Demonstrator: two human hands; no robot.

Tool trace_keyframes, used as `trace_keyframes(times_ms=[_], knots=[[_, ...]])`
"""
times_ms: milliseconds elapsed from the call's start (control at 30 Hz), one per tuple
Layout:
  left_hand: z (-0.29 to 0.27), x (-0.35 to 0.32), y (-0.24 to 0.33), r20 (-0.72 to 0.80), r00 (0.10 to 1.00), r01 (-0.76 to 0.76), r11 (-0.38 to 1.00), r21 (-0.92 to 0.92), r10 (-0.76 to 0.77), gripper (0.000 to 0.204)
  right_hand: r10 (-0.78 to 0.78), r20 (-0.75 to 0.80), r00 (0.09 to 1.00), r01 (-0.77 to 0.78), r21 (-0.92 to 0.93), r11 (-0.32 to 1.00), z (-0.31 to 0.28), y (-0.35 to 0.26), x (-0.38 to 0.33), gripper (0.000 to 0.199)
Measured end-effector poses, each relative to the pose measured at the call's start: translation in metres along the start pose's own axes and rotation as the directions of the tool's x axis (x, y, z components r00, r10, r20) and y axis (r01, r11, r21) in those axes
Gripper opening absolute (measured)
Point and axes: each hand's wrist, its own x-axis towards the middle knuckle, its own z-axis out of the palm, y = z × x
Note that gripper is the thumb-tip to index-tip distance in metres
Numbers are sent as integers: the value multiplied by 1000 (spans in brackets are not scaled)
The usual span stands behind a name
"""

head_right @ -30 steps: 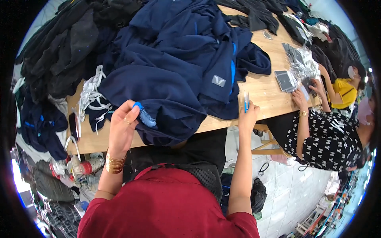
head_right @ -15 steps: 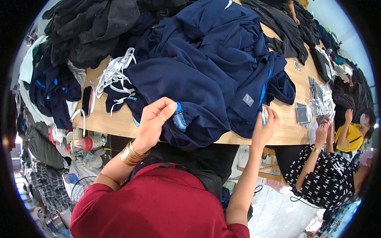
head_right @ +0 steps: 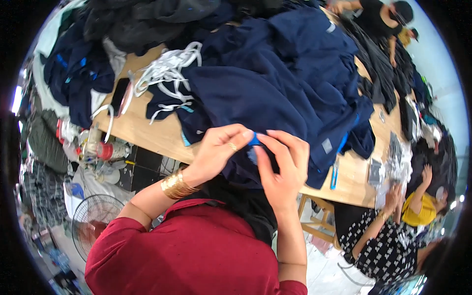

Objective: Trimming excess threads and threading drawstrings into navy blue athletic shorts.

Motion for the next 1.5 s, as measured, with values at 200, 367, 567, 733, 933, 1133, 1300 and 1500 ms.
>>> trace_keyframes(times_ms=[200,367,567,733,933,1133,1300,1500], knots=[[-18,-7,-1,120,991,-90,955,284,58,19,16,63,998,-5,-178,984,28,57,-11,16],[-112,-24,-11,-256,957,17,858,514,135,16,34,163,986,5,-233,972,24,58,-31,19],[-232,-41,-55,-404,777,269,326,906,483,14,152,125,980,-121,-226,967,10,44,-30,18],[-236,-36,-67,-476,794,223,547,807,378,16,102,78,992,-78,-261,962,3,30,-13,11],[-114,-50,-12,-242,958,108,978,-181,-151,10,458,618,639,-709,243,662,24,-5,-20,29],[-48,-71,-14,-75,969,241,969,59,-236,16,463,734,497,-860,345,377,64,-14,-34,19],[-55,-68,-9,103,929,356,934,19,-356,13,498,631,595,-803,460,378,32,-7,-33,15],[-57,-51,-1,329,844,327,893,309,-423,16,581,525,622,-781,475,407,-5,10,-37,21]])
